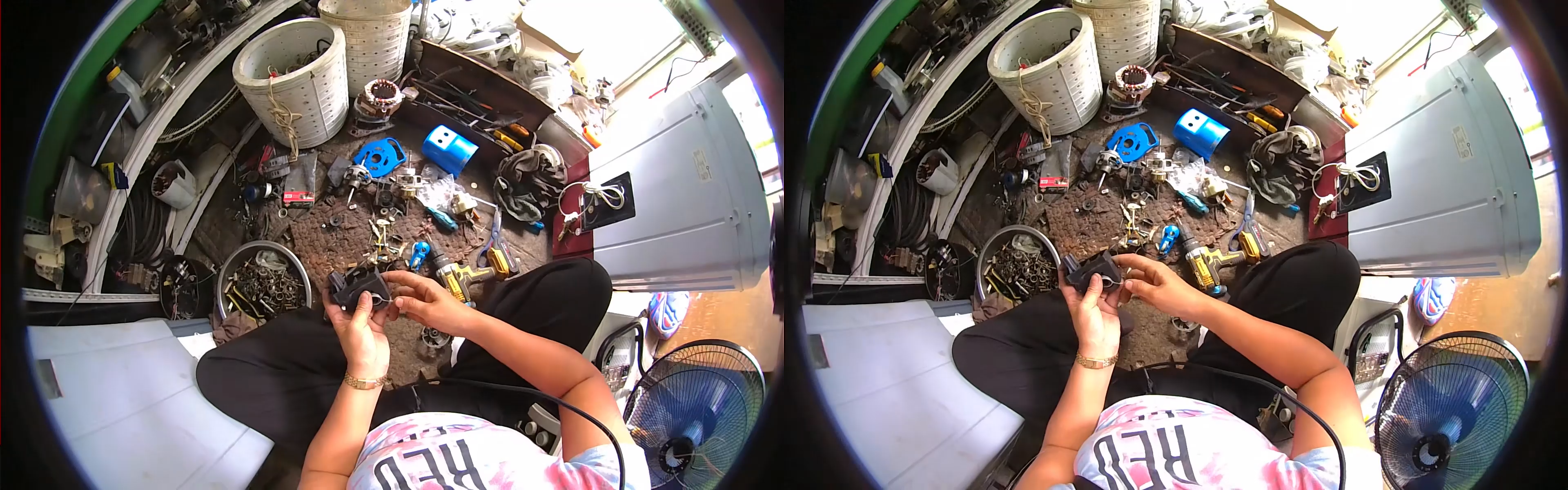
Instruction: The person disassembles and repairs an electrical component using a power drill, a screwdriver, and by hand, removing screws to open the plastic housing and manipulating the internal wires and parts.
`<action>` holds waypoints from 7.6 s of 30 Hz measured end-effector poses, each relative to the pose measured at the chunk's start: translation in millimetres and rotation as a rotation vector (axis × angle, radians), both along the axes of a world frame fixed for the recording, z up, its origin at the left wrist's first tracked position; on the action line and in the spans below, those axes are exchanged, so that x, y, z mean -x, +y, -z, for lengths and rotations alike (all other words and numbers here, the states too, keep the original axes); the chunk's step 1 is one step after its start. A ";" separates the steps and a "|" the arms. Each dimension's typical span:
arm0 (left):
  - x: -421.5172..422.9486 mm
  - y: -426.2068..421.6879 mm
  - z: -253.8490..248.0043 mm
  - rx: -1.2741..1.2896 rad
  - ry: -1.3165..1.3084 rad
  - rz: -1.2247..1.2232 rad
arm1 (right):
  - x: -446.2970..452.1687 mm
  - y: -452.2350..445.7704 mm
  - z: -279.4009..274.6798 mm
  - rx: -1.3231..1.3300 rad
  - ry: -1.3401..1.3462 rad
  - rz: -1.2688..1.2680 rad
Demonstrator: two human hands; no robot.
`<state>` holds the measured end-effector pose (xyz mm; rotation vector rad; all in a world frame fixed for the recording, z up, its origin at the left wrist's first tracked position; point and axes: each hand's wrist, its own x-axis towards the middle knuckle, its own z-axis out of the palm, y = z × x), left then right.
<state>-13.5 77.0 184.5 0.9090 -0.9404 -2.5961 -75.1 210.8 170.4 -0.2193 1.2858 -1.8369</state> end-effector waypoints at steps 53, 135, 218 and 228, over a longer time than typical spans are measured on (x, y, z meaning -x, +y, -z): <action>-9.4 -129.9 215.3 1.528 -0.688 0.894 | 62.4 26.7 20.9 -0.126 -0.253 0.262; -31.3 -24.6 -23.1 1.381 0.508 0.663 | -34.2 78.6 -77.7 0.065 0.503 0.094; -67.0 -5.0 -55.6 1.378 0.588 0.873 | -67.3 71.7 -59.3 -0.087 0.619 0.257; -71.2 0.0 -60.6 1.240 0.357 0.910 | -69.6 59.7 -51.6 0.099 0.168 0.353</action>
